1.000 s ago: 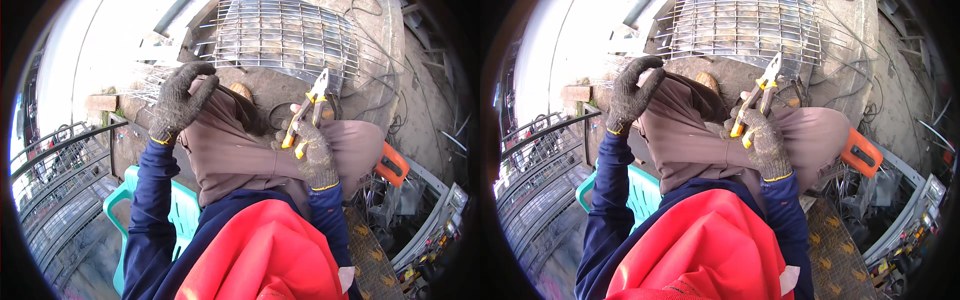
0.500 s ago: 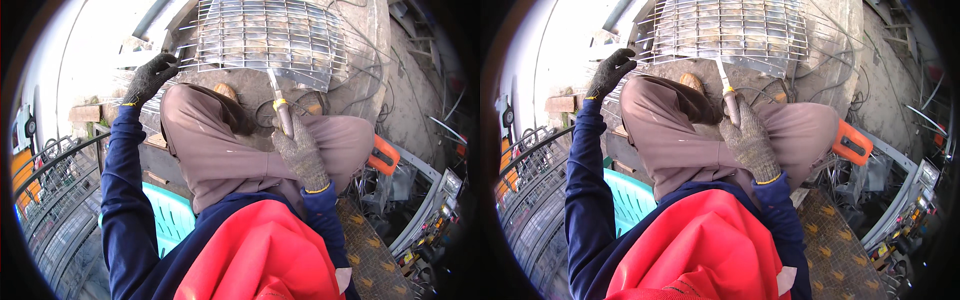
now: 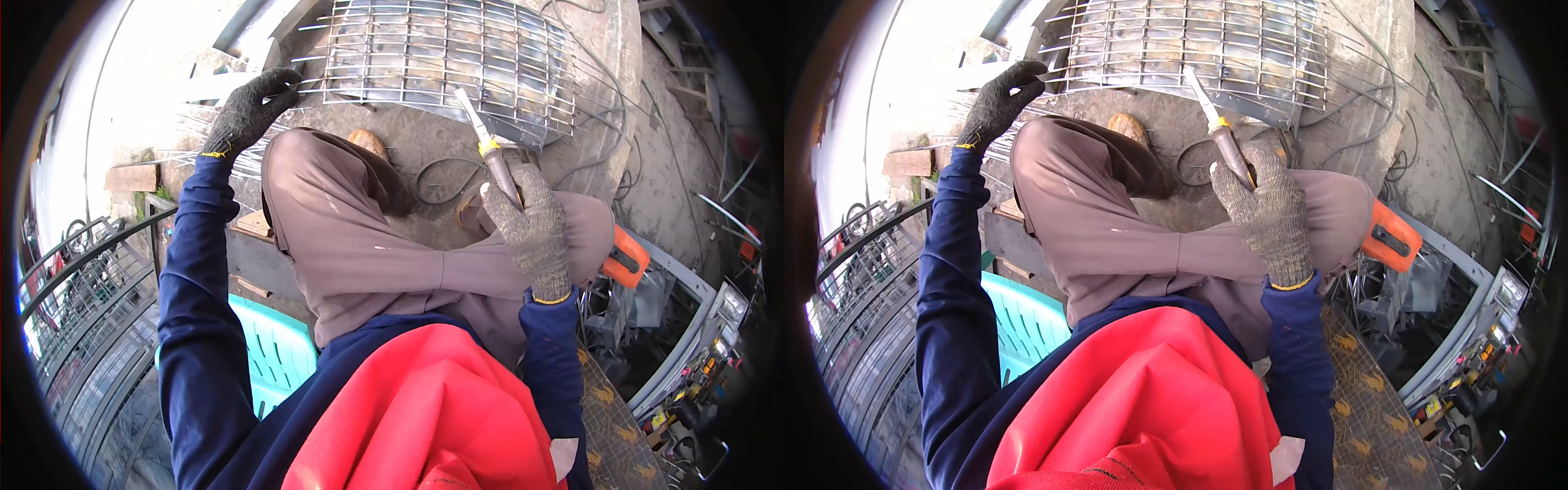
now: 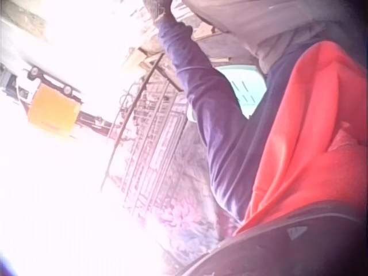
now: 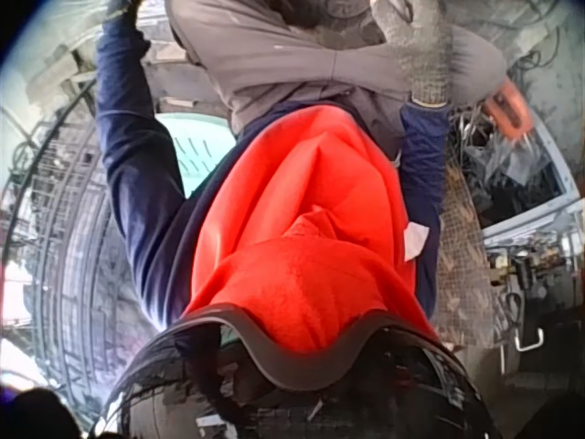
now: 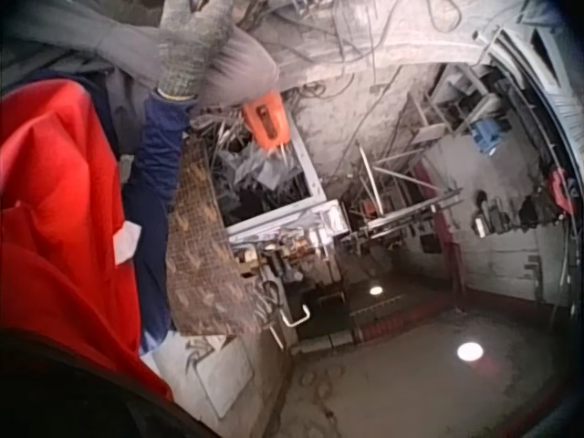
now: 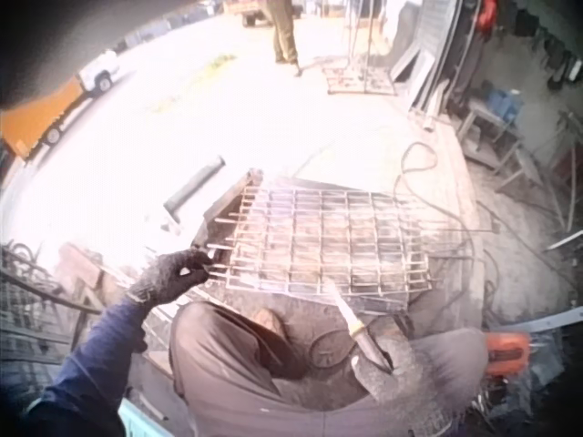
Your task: Welding a metal grate using an arc welding machine and pliers.
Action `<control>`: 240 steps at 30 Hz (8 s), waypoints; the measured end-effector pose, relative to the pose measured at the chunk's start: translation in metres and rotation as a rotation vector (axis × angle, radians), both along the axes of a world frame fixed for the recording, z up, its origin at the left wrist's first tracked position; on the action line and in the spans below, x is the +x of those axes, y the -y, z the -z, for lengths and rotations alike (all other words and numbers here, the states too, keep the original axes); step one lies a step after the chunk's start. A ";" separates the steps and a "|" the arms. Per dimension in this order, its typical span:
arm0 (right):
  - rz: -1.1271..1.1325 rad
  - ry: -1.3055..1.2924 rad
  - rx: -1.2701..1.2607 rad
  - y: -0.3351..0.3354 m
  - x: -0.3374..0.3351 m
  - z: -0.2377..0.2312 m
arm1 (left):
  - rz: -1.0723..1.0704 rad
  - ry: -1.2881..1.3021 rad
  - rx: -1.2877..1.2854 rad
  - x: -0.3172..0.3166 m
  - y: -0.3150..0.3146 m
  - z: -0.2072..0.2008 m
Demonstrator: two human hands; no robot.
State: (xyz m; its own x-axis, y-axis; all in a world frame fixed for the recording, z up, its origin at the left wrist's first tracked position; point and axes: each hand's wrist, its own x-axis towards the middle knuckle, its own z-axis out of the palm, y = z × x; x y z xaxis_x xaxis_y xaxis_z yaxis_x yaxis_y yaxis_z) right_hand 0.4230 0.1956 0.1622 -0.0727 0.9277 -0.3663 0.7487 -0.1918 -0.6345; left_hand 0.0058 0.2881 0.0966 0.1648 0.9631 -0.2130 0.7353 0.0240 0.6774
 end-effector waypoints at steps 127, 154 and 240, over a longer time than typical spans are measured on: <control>-0.213 0.678 0.665 0.011 0.102 0.024 | -0.055 -0.285 -0.144 0.029 0.009 0.000; -0.536 0.261 0.295 -0.101 -0.007 -0.055 | 0.005 -0.254 -0.027 0.014 0.009 0.019; -1.008 0.903 0.224 -0.146 -0.133 -0.072 | 0.031 0.283 0.360 0.145 0.004 -0.052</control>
